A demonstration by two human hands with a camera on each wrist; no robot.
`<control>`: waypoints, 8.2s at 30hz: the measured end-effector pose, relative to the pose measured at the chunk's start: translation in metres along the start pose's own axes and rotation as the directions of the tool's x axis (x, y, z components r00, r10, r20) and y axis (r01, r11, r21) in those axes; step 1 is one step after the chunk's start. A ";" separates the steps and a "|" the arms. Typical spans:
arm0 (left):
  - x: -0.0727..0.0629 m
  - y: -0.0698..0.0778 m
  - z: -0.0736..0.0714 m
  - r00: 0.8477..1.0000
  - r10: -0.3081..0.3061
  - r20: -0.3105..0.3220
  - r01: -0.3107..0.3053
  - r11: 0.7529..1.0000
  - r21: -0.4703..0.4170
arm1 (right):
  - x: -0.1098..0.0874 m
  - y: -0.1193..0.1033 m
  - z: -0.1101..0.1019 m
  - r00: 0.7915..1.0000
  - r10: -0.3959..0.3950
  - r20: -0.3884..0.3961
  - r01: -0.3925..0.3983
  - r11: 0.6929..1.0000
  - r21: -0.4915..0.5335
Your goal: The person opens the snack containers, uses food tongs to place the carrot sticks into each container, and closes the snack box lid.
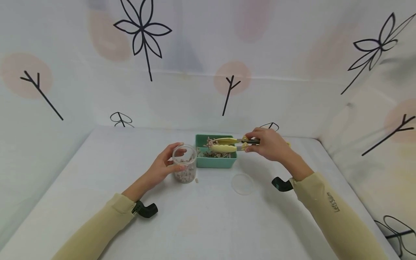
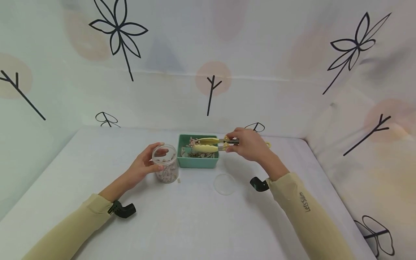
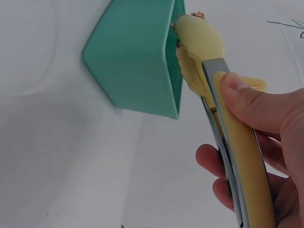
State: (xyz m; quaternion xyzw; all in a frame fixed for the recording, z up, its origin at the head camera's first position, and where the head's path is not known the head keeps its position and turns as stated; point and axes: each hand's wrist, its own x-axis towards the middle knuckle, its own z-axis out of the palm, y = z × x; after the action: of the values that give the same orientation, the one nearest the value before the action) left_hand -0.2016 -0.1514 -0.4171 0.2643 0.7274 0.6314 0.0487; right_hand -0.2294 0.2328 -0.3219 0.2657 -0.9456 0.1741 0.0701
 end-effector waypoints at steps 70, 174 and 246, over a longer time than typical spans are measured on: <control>0.001 -0.004 -0.002 0.999 -0.045 0.006 0.045 0.999 0.003 | 0.028 -0.071 -0.022 0.975 -0.208 0.077 0.199 0.974 0.110; 0.002 -0.009 -0.001 1.000 0.025 0.000 -0.025 0.999 -0.033 | 0.046 -0.018 0.031 0.968 -0.069 0.242 0.095 0.991 -0.099; 0.000 -0.004 0.000 0.999 -0.027 -0.018 0.027 1.000 0.007 | 0.037 -0.079 0.006 0.986 -0.122 -0.110 0.158 0.890 0.427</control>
State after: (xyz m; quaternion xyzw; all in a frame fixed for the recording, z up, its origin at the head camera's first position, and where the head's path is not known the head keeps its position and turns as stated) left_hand -0.2031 -0.1517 -0.4210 0.2488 0.7336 0.6305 0.0495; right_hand -0.2196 0.1496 -0.2959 0.3349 -0.8578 0.3854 0.0592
